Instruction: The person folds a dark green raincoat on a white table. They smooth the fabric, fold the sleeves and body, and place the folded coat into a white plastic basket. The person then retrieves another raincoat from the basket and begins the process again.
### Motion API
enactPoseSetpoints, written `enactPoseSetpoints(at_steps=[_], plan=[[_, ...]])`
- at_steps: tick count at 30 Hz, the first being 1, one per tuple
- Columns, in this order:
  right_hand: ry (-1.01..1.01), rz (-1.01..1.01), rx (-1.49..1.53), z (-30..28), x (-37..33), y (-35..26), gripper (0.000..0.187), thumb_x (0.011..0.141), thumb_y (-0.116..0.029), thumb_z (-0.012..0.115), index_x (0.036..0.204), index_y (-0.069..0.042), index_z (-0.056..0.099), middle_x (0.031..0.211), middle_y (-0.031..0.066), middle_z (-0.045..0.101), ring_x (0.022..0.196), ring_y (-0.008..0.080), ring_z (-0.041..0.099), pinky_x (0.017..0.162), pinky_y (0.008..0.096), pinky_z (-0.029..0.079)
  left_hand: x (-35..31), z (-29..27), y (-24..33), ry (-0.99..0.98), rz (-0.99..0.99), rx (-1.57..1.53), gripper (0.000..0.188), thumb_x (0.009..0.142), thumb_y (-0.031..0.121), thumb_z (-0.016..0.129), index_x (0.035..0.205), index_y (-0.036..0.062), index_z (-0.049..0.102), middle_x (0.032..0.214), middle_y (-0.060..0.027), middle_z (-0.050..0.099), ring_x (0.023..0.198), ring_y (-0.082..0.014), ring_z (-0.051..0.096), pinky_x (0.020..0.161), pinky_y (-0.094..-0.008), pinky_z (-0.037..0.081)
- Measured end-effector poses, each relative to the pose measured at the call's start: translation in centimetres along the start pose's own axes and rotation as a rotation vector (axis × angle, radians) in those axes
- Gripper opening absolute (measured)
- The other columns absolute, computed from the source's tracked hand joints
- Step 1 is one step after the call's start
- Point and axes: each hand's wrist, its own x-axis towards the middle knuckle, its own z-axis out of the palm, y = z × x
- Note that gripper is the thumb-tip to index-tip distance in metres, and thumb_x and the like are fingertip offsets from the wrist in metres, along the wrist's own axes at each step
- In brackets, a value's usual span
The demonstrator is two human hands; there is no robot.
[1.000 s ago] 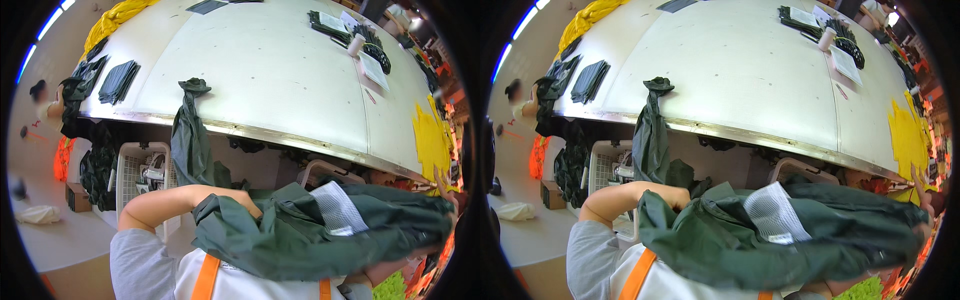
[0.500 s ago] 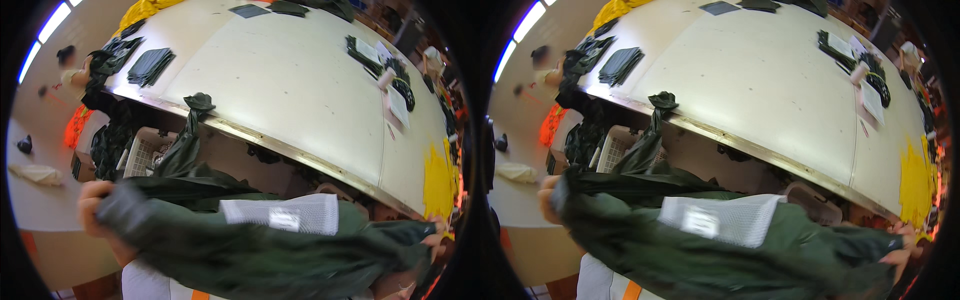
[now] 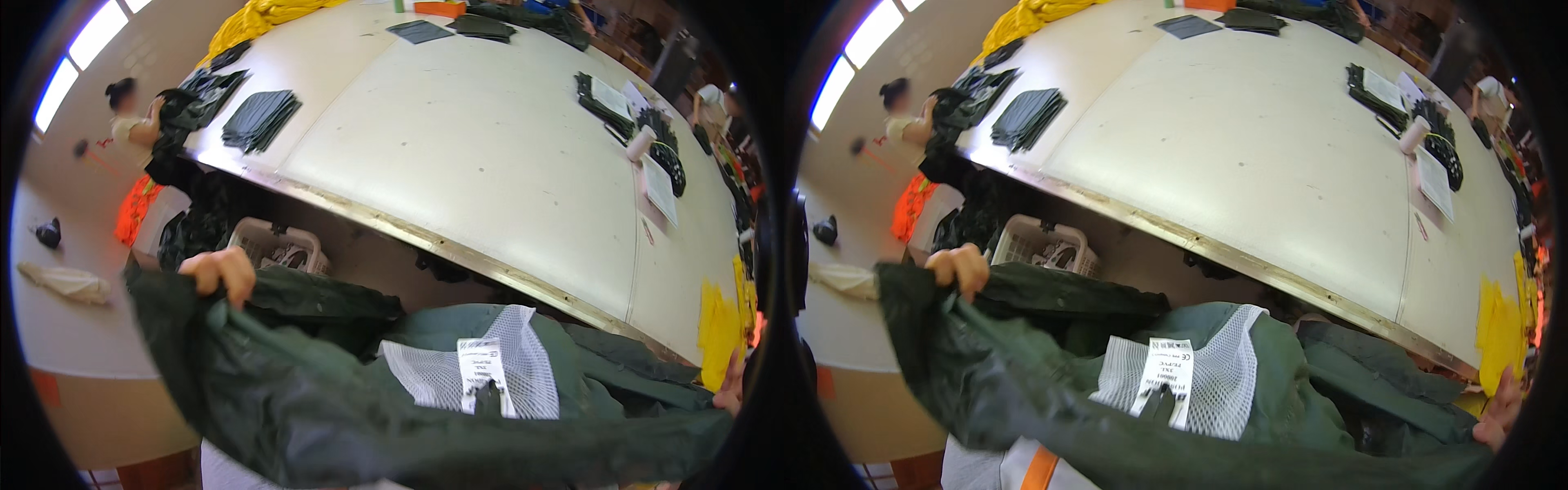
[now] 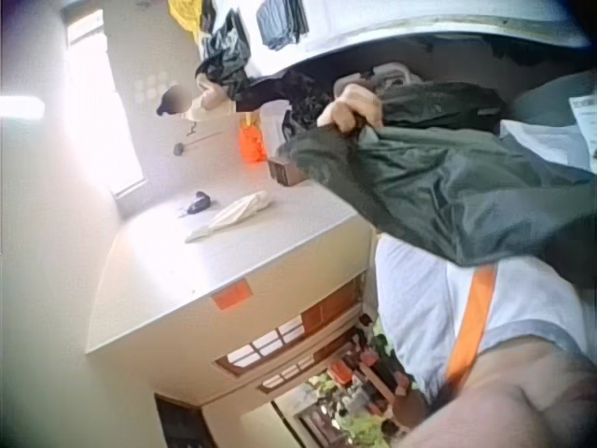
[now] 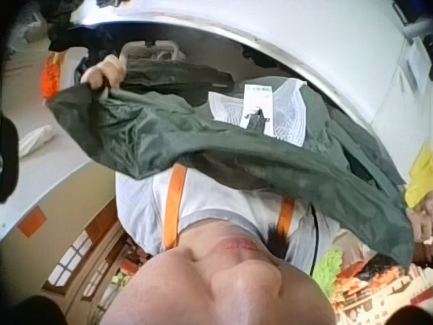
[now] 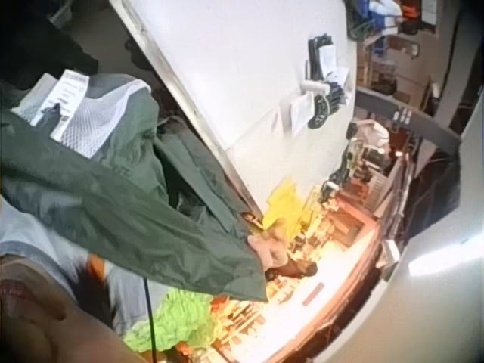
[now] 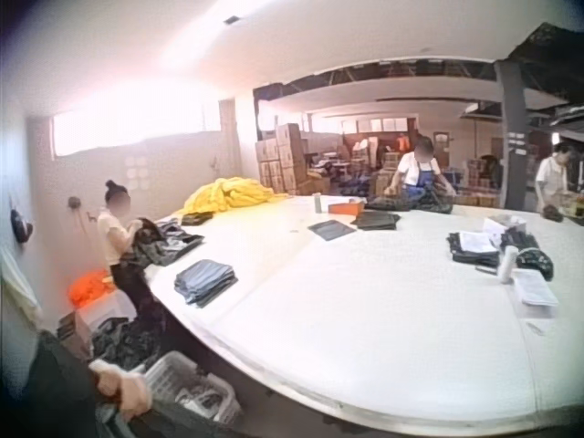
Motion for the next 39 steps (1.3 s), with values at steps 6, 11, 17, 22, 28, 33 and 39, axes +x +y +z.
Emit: enactPoseSetpoints(at_steps=[6,11,17,22,28,33,39], plan=[[0.321,-0.289,-0.339,4.4,4.6,-1.4,0.012,0.087,-0.018,0.061,0.083,-0.006,0.060,0.073,0.0115,0.052,0.074,0.0185,0.042,0.070,0.0325,0.035,4.9,-7.1,4.0,-0.102,0.073,0.361,0.034,0.090,0.018,0.051,0.060,0.0138,0.036,0.091,-0.0163,0.063,0.065,-0.0203,0.045,0.056,-0.0289,0.034],[0.456,-0.420,-0.620,7.1,12.0,1.6,0.020,0.091,-0.022,0.060,0.085,-0.003,0.063,0.065,0.0118,0.051,0.061,0.0152,0.039,0.058,0.0310,0.034,13.8,-7.5,-7.6,0.863,0.171,1.128,0.014,0.089,0.012,0.059,0.084,-0.0002,0.064,0.073,-0.0084,0.061,0.058,-0.0134,0.052,0.051,-0.0264,0.039],[0.314,-0.242,-0.621,20.3,25.6,11.8,0.037,0.092,-0.035,0.058,0.080,-0.001,0.060,0.062,0.0216,0.052,0.050,0.0336,0.045,0.049,0.0377,0.039,22.4,-15.2,-21.3,0.654,-0.100,1.561,0.027,0.083,0.026,0.068,0.071,0.0018,0.064,0.057,-0.0159,0.055,0.048,-0.0286,0.051,0.050,-0.0376,0.040],[0.030,0.001,-0.792,28.1,31.8,29.8,0.053,0.090,-0.053,0.048,0.072,-0.003,0.054,0.068,0.0253,0.059,0.066,0.0464,0.057,0.058,0.0539,0.041,28.0,-15.8,-43.2,0.484,-0.551,1.614,0.042,0.086,0.043,0.056,0.068,0.0058,0.061,0.066,-0.0171,0.061,0.068,-0.0371,0.061,0.059,-0.0459,0.046],[-0.357,0.319,-0.821,39.9,30.6,44.0,0.050,0.091,-0.052,0.046,0.081,-0.004,0.057,0.076,0.0226,0.064,0.072,0.0428,0.062,0.065,0.0496,0.049,23.1,-17.0,-60.3,0.231,-1.048,1.593,0.039,0.090,0.041,0.050,0.076,0.0071,0.062,0.080,-0.0155,0.065,0.079,-0.0352,0.063,0.067,-0.0467,0.048],[-0.520,0.371,-0.853,43.1,27.7,50.5,0.048,0.091,-0.051,0.049,0.078,-0.005,0.052,0.071,0.0206,0.064,0.067,0.0391,0.063,0.057,0.0457,0.049,19.4,-15.8,-67.2,0.134,-1.148,1.587,0.038,0.088,0.040,0.053,0.072,0.0062,0.061,0.080,-0.0123,0.065,0.078,-0.0334,0.062,0.065,-0.0451,0.048],[-0.400,0.448,-0.819,43.8,27.0,48.9,0.044,0.088,-0.050,0.055,0.096,-0.007,0.052,0.076,0.0176,0.065,0.071,0.0378,0.063,0.061,0.0442,0.049,16.5,-16.6,-69.0,0.208,-1.098,1.618,0.035,0.085,0.041,0.059,0.081,0.0065,0.061,0.090,-0.0103,0.061,0.090,-0.0304,0.058,0.075,-0.0447,0.045]])
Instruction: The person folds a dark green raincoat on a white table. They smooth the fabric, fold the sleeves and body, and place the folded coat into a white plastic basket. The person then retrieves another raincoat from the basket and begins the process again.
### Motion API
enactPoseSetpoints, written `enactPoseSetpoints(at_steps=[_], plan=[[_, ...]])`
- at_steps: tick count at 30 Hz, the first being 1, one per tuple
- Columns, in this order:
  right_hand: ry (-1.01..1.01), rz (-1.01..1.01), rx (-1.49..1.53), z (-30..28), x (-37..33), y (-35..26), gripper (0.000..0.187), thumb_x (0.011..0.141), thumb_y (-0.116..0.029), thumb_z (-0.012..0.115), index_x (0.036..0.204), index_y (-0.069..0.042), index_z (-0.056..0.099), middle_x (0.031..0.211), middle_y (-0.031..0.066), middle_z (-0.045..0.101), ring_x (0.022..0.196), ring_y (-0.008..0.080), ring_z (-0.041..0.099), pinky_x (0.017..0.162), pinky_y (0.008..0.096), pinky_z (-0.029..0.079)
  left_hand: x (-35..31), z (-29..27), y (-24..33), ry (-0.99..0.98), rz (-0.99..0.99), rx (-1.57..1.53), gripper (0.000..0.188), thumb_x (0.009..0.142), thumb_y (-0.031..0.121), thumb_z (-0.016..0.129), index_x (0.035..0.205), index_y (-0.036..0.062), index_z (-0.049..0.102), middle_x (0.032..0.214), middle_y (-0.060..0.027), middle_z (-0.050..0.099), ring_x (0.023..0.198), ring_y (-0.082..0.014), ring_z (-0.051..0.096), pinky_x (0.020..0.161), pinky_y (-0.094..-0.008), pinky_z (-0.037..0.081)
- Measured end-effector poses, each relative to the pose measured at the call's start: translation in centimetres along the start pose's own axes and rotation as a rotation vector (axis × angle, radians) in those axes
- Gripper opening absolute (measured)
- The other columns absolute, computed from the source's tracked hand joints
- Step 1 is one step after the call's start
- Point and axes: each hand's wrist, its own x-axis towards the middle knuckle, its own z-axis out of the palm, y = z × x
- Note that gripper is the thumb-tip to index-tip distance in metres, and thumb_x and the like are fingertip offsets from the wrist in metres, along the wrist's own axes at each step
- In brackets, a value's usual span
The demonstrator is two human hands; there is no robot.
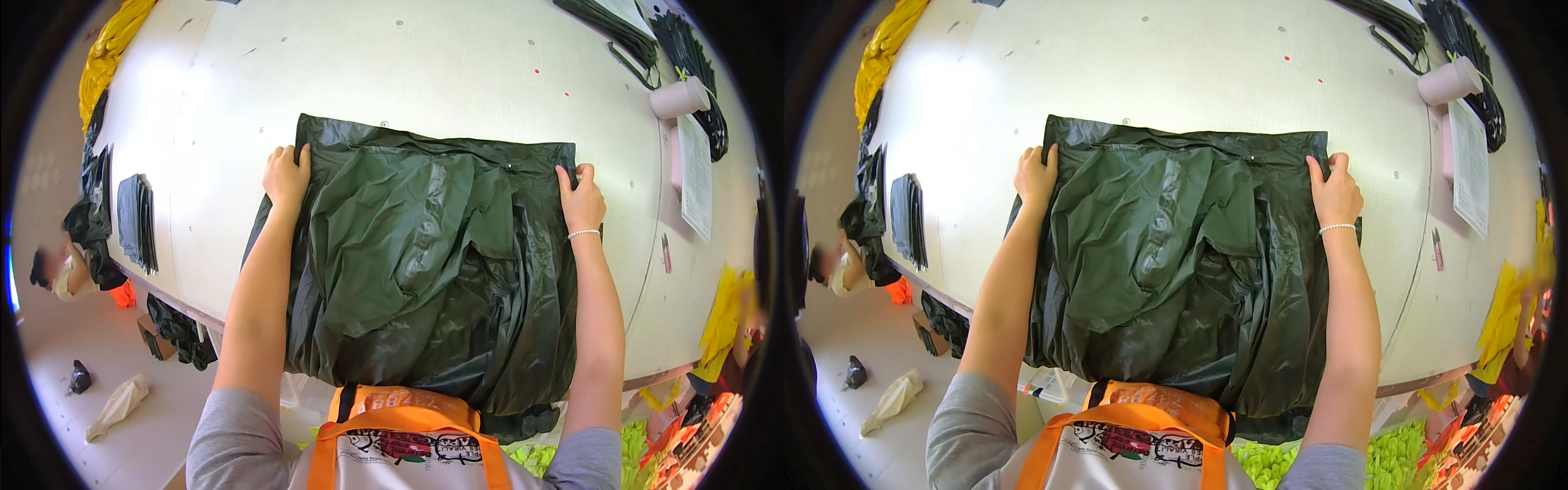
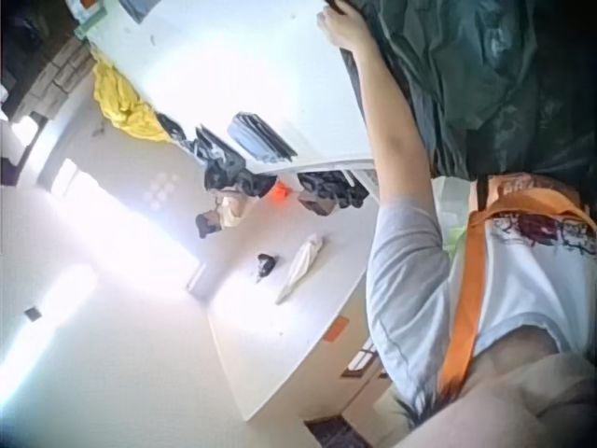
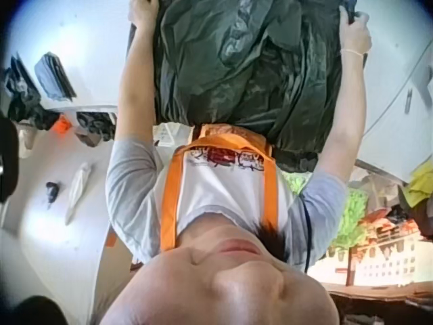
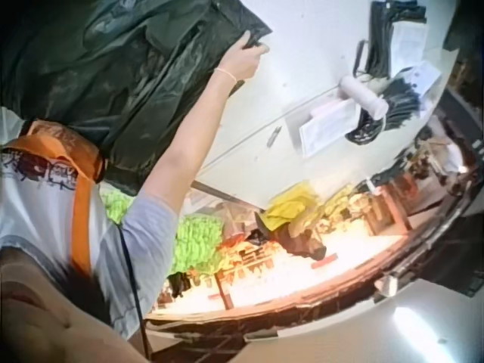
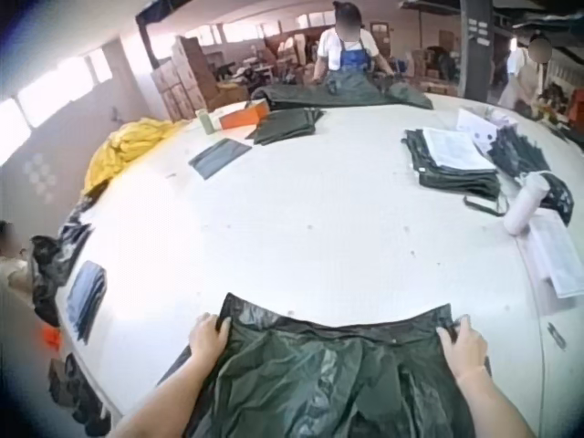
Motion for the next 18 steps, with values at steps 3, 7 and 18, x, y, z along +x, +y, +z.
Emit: enactPoseSetpoints(at_steps=[3,7,18], plan=[[0.395,-0.270,0.060,-2.7,-1.5,-0.5,0.039,0.089,-0.040,0.059,0.107,-0.005,0.054,0.082,0.0148,0.065,0.074,0.0356,0.062,0.066,0.0425,0.049,0.2,-2.1,-1.1,0.126,0.022,-0.098,0.051,0.081,0.044,0.066,0.113,0.0060,0.057,0.111,-0.0151,0.057,0.102,-0.0302,0.055,0.085,-0.0419,0.042],[0.044,-0.100,0.596,-9.4,-10.8,-3.4,0.018,0.091,-0.016,0.058,0.097,0.000,0.062,0.078,0.0079,0.064,0.069,0.0162,0.060,0.063,0.0288,0.048,-5.7,-12.4,-3.0,-0.563,-0.290,-0.489,0.047,0.078,0.045,0.069,0.096,0.0020,0.065,0.074,-0.0111,0.066,0.066,-0.0247,0.062,0.064,-0.0352,0.049],[-0.443,0.773,1.604,0.9,-21.7,-13.6,0.026,0.095,-0.026,0.050,0.111,-0.004,0.051,0.093,0.0082,0.057,0.071,0.0201,0.061,0.065,0.0314,0.052,-20.0,-16.1,0.8,-0.422,0.251,-0.896,0.015,0.086,0.010,0.059,0.084,-0.0039,0.062,0.078,-0.0159,0.062,0.070,-0.0292,0.062,0.064,-0.0330,0.047]])
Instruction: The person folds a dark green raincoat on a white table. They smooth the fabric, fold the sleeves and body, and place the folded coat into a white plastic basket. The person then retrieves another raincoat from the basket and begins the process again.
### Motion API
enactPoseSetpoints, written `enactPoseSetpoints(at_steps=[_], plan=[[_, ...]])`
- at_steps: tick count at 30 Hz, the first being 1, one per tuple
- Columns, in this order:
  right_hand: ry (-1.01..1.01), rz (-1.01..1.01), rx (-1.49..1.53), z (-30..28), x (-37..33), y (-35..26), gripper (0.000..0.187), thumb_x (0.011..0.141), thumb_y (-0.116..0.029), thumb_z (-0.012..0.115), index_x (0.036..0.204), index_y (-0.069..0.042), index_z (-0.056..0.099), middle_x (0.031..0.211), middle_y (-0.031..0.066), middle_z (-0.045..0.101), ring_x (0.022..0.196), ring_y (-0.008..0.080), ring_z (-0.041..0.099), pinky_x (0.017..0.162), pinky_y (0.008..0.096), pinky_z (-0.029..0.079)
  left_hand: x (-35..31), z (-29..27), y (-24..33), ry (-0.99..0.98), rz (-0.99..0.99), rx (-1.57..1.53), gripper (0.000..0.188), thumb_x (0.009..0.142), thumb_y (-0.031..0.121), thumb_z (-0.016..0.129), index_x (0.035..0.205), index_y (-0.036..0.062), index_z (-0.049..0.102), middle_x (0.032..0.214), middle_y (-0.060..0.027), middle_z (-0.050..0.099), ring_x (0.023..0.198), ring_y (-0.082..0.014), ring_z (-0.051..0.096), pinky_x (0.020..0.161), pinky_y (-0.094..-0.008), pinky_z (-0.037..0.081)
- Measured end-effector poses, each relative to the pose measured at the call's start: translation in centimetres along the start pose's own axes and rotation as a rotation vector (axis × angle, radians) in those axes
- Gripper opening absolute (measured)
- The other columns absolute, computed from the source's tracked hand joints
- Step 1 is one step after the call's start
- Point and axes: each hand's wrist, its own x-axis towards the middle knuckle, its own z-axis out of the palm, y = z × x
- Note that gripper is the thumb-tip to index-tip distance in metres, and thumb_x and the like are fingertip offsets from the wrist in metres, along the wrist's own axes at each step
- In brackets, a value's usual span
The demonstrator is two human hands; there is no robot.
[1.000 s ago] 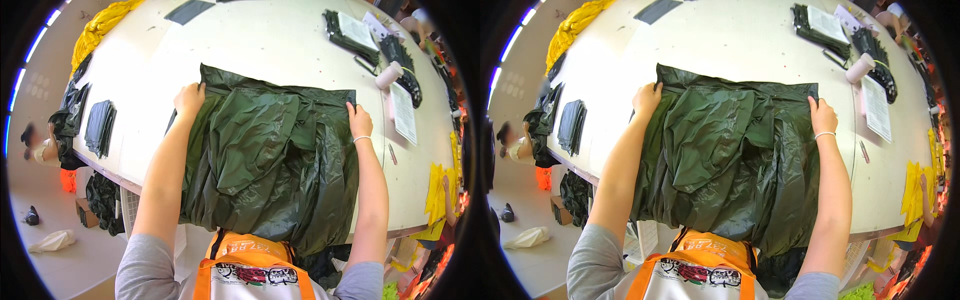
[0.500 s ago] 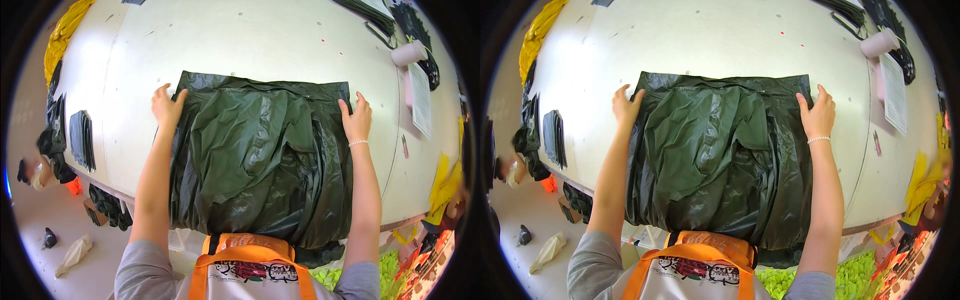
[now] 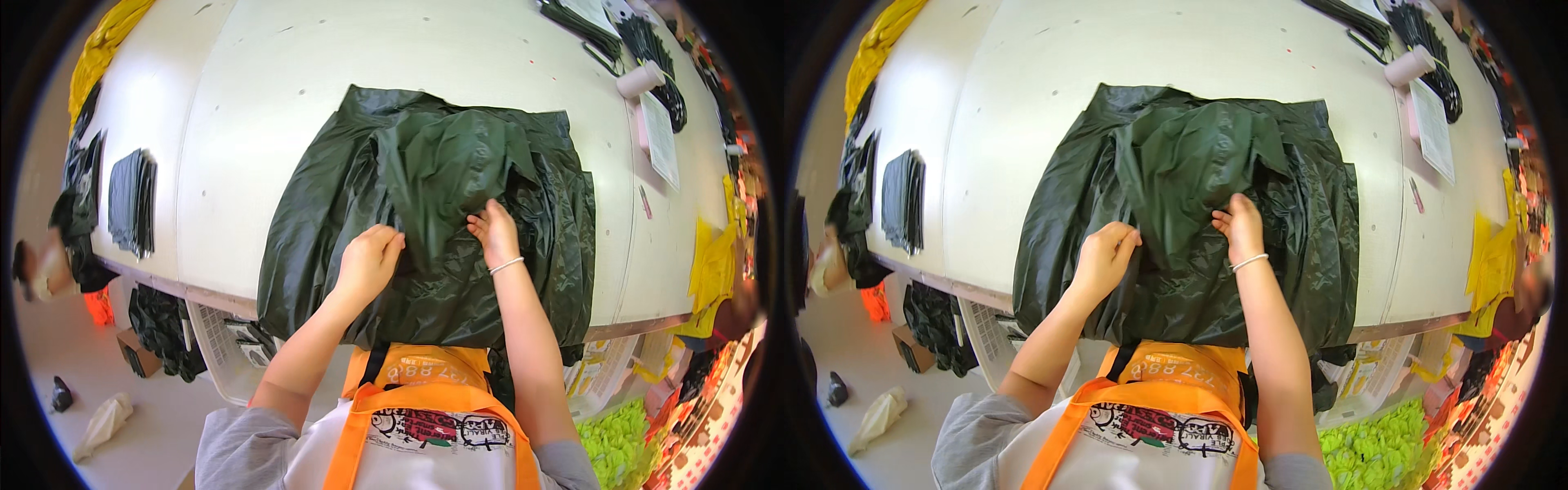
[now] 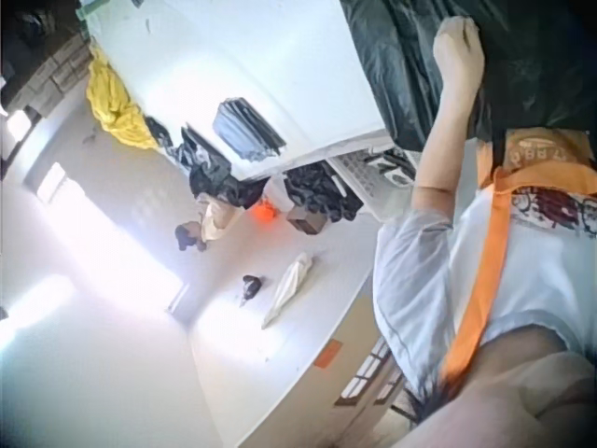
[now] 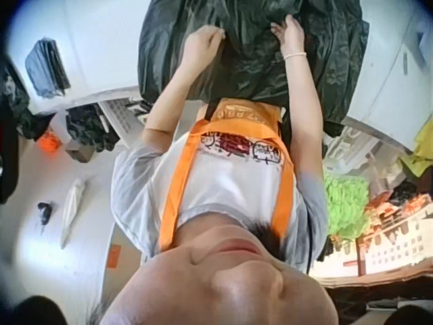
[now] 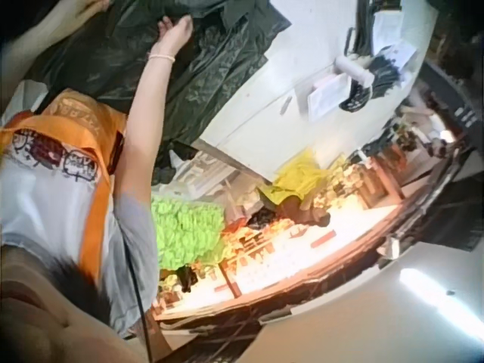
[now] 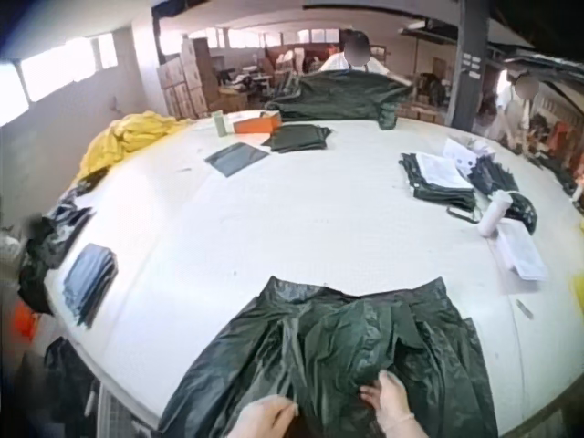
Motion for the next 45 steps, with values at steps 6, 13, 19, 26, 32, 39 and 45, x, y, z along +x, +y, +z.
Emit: enactPoseSetpoints(at_steps=[6,13,19,26,32,39,45], plan=[[-0.492,0.373,0.264,-1.2,0.1,-3.2,0.025,0.097,-0.035,0.044,0.097,-0.010,0.050,0.078,0.0030,0.057,0.043,0.0118,0.042,0.037,0.0229,0.029,-0.5,1.3,-1.4,0.124,-0.426,-0.418,0.031,0.086,0.023,0.063,0.101,-0.0023,0.054,0.086,-0.0126,0.060,0.068,-0.0202,0.059,0.058,-0.0306,0.048],[-0.851,0.304,0.590,-3.3,0.0,-6.2,0.040,0.091,-0.031,0.038,0.112,-0.002,0.056,0.110,0.0127,0.064,0.037,0.0135,0.040,0.034,0.0217,0.031,-3.6,-1.1,0.2,-0.506,-0.697,-0.956,0.061,0.089,0.044,0.059,0.123,-0.0043,0.045,0.109,-0.0190,0.061,0.089,-0.0205,0.062,0.075,-0.0292,0.052],[-0.407,0.101,0.488,2.4,-3.6,-6.8,0.061,0.093,-0.050,0.043,0.129,-0.002,0.047,0.130,0.0123,0.053,0.096,0.0261,0.060,0.083,0.0357,0.049,-3.7,7.3,3.3,-0.166,-0.698,-1.602,0.047,0.089,0.021,0.062,0.130,0.0047,0.045,0.130,-0.0072,0.052,0.121,-0.0218,0.047,0.105,-0.0440,0.033],[0.127,-1.052,-0.360,-3.8,-7.3,-12.8,0.021,0.090,-0.015,0.063,0.102,0.001,0.060,0.089,0.0056,0.065,0.075,0.0142,0.060,0.069,0.0242,0.049,-2.5,8.0,6.7,0.035,-0.939,-1.704,0.023,0.089,0.024,0.062,0.106,0.0093,0.062,0.101,-0.0017,0.067,0.089,-0.0147,0.063,0.067,-0.0330,0.051],[0.325,-0.646,-1.480,-10.2,-4.8,-14.0,0.047,0.078,-0.012,0.072,0.118,0.001,0.050,0.085,0.0081,0.055,0.068,0.0201,0.051,0.067,0.0317,0.047,-2.4,9.6,7.3,-0.045,-1.151,-1.470,0.028,0.088,0.032,0.063,0.107,0.0113,0.058,0.097,-0.0014,0.066,0.084,-0.0146,0.062,0.068,-0.0318,0.049],[-0.327,-0.920,-1.104,-0.5,-7.0,-11.0,0.008,0.084,-0.006,0.062,0.081,0.000,0.065,0.079,0.0144,0.064,0.073,0.0278,0.062,0.065,0.0322,0.049,-2.3,6.6,8.1,-0.141,-1.052,-1.593,0.032,0.089,0.029,0.061,0.116,0.0135,0.054,0.105,-0.0039,0.066,0.091,-0.0155,0.063,0.075,-0.0338,0.050],[-1.286,-0.172,-1.849,4.8,-1.0,-5.2,0.025,0.086,-0.021,0.053,0.089,-0.002,0.069,0.090,0.0181,0.067,0.087,0.0294,0.064,0.073,0.0371,0.049,-0.1,5.9,10.1,-0.288,-0.480,-1.425,0.030,0.095,0.020,0.053,0.098,-0.0070,0.064,0.092,-0.0123,0.068,0.081,-0.0191,0.067,0.074,-0.0317,0.056]])
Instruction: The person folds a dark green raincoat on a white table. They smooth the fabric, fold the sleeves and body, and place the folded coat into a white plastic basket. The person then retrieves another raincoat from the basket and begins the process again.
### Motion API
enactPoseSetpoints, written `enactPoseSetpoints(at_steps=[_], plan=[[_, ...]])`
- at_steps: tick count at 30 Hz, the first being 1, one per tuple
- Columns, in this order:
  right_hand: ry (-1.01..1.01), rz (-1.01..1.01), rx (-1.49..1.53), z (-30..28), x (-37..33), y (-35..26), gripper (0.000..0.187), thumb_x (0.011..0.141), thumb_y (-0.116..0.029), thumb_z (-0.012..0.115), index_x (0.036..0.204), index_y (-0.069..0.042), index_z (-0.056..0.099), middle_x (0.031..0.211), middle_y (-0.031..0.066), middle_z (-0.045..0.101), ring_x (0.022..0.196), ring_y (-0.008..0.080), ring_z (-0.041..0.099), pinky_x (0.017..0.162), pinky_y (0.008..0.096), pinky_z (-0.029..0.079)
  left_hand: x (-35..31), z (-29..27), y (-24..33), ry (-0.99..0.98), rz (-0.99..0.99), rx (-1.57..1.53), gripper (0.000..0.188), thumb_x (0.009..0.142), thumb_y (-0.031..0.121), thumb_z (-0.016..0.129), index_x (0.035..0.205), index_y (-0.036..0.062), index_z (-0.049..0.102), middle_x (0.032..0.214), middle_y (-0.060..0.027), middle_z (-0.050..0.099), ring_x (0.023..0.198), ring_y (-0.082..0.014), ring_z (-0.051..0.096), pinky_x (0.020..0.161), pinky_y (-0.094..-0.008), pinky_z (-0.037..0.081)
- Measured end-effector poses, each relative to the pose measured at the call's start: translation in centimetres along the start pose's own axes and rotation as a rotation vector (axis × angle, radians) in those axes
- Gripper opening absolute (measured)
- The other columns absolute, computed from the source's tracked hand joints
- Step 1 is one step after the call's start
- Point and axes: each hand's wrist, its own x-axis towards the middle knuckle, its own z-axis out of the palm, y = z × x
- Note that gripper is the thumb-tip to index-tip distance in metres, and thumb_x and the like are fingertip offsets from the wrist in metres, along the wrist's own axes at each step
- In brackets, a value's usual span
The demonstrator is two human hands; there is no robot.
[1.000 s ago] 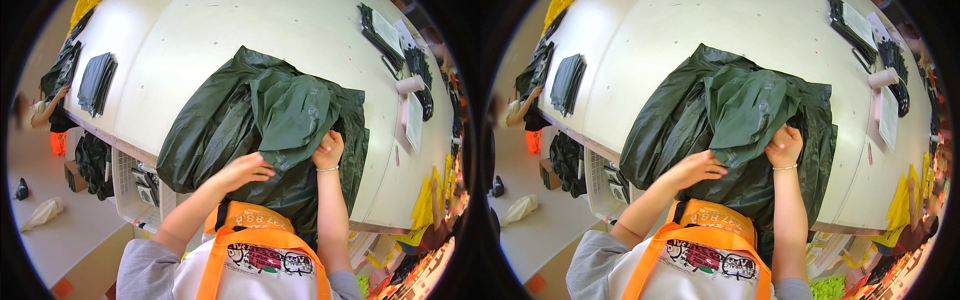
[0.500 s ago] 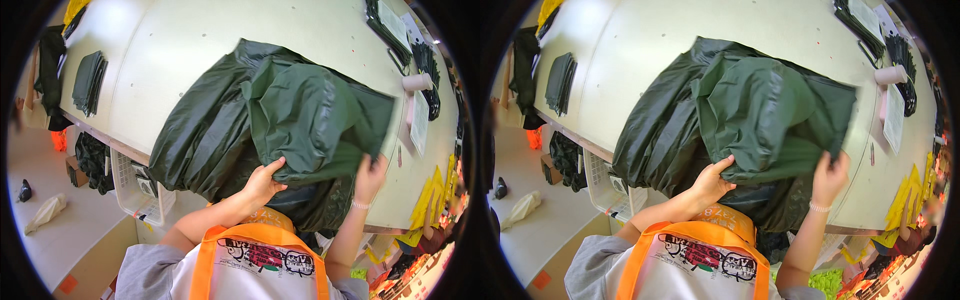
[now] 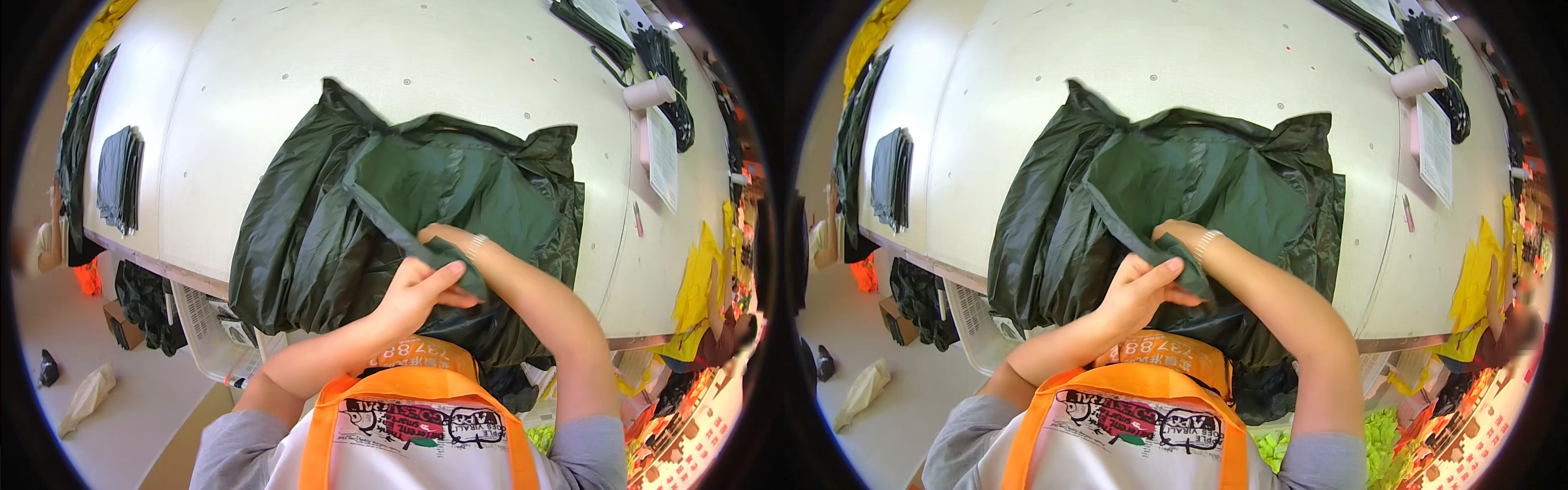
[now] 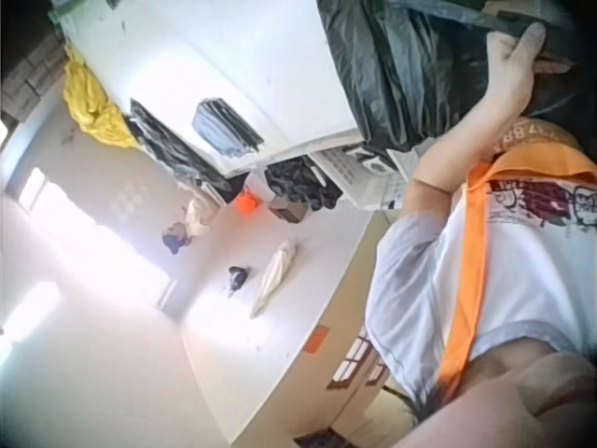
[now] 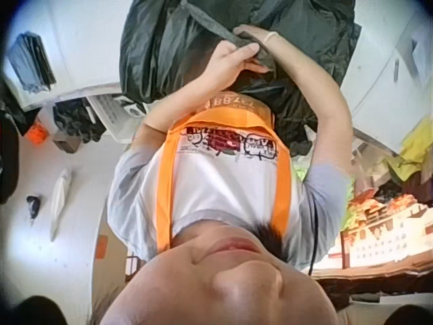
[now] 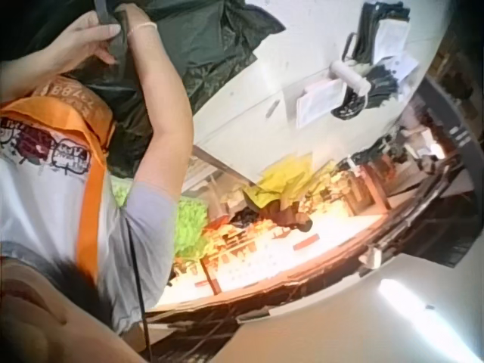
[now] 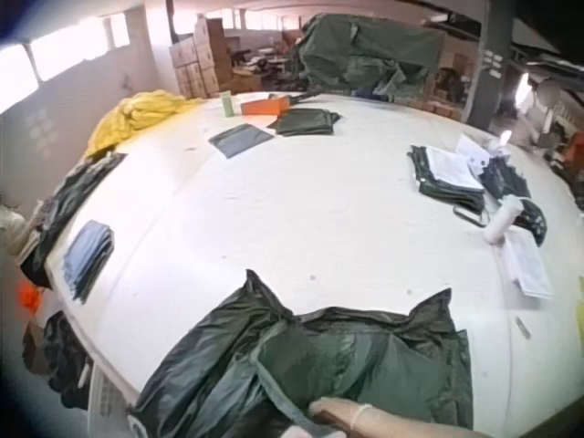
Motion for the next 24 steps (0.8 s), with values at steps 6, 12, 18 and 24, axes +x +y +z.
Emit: enactPoseSetpoints(at_steps=[6,12,18,24], plan=[[-0.235,0.113,0.178,-1.1,1.4,2.0,0.030,0.086,-0.024,0.052,0.099,-0.004,0.069,0.096,0.0182,0.068,0.093,0.0258,0.064,0.079,0.0358,0.048,-0.1,1.9,4.2,-0.292,0.028,0.156,0.035,0.095,0.024,0.053,0.103,-0.0087,0.064,0.099,-0.0145,0.068,0.093,-0.0204,0.065,0.082,-0.0313,0.053],[0.856,0.221,0.391,-0.4,-13.0,3.9,0.021,0.088,-0.001,0.050,0.101,-0.002,0.066,0.096,0.0123,0.068,0.090,0.0204,0.065,0.080,0.0294,0.050,0.8,-11.6,5.2,0.509,0.367,0.956,0.031,0.079,-0.001,0.060,0.110,0.0004,0.056,0.103,-0.0090,0.058,0.075,-0.0134,0.060,0.065,-0.0258,0.050],[1.080,0.232,0.417,7.2,-16.2,4.0,0.045,0.073,0.017,0.046,0.110,-0.004,0.062,0.133,0.0102,0.050,0.083,0.0140,0.059,0.064,0.0229,0.047,5.8,-7.8,7.5,0.351,0.610,0.722,0.061,0.082,-0.011,0.056,0.137,0.0042,0.034,0.133,-0.0107,0.046,0.090,-0.0125,0.060,0.074,-0.0244,0.049],[1.254,0.255,0.690,6.3,-17.3,7.8,0.009,0.081,0.003,0.062,0.090,0.005,0.063,0.090,0.0056,0.060,0.067,0.0098,0.055,0.060,0.0213,0.044,7.6,-17.0,14.7,0.556,0.249,1.537,0.004,0.072,0.001,0.069,0.073,-0.0031,0.068,0.071,-0.0065,0.066,0.068,-0.0100,0.059,0.061,-0.0253,0.046]])
